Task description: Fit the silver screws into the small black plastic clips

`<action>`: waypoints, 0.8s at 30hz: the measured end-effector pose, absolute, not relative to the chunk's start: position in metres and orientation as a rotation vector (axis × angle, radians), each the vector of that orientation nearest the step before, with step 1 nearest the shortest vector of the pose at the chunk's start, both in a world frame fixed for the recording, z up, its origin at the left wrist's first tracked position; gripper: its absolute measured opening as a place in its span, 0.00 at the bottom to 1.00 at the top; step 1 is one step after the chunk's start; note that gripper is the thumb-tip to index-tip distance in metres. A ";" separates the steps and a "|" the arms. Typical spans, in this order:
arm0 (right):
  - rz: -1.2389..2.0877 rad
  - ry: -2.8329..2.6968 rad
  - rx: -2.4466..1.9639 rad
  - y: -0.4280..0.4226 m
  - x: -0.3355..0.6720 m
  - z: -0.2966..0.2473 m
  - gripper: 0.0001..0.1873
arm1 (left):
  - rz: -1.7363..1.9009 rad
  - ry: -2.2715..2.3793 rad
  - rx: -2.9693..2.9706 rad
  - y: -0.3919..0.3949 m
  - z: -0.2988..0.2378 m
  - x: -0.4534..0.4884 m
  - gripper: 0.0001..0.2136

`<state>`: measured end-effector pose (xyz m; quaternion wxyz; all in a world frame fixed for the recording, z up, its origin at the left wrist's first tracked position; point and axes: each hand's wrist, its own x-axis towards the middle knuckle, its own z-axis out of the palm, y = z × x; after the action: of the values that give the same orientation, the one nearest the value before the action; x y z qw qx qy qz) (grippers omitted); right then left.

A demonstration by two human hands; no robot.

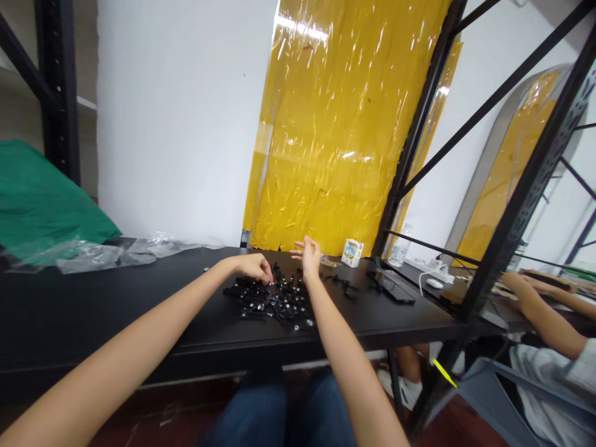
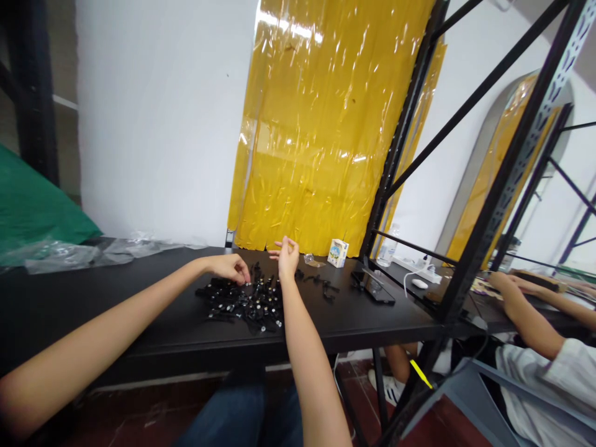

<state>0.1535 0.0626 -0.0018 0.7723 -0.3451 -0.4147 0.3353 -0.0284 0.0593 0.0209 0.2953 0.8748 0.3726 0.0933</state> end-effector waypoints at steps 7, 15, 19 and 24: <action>0.705 -0.933 -0.757 0.063 0.153 -0.004 0.14 | 0.381 0.902 2.369 0.064 0.009 -0.022 0.09; 0.726 -0.948 -0.769 0.061 0.152 -0.002 0.13 | 0.481 1.164 2.526 0.078 0.007 -0.031 0.06; 0.726 -0.968 -0.781 0.061 0.151 -0.002 0.13 | 0.498 1.584 2.450 0.079 0.013 -0.042 0.04; 0.717 -0.989 -0.782 0.064 0.151 -0.004 0.12 | 0.627 1.998 2.286 0.078 0.020 -0.054 0.06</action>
<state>0.1514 0.0638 -0.0044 0.7484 -0.3576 -0.4523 0.3278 -0.0542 0.0776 0.0196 0.0207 0.7372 0.6444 0.2021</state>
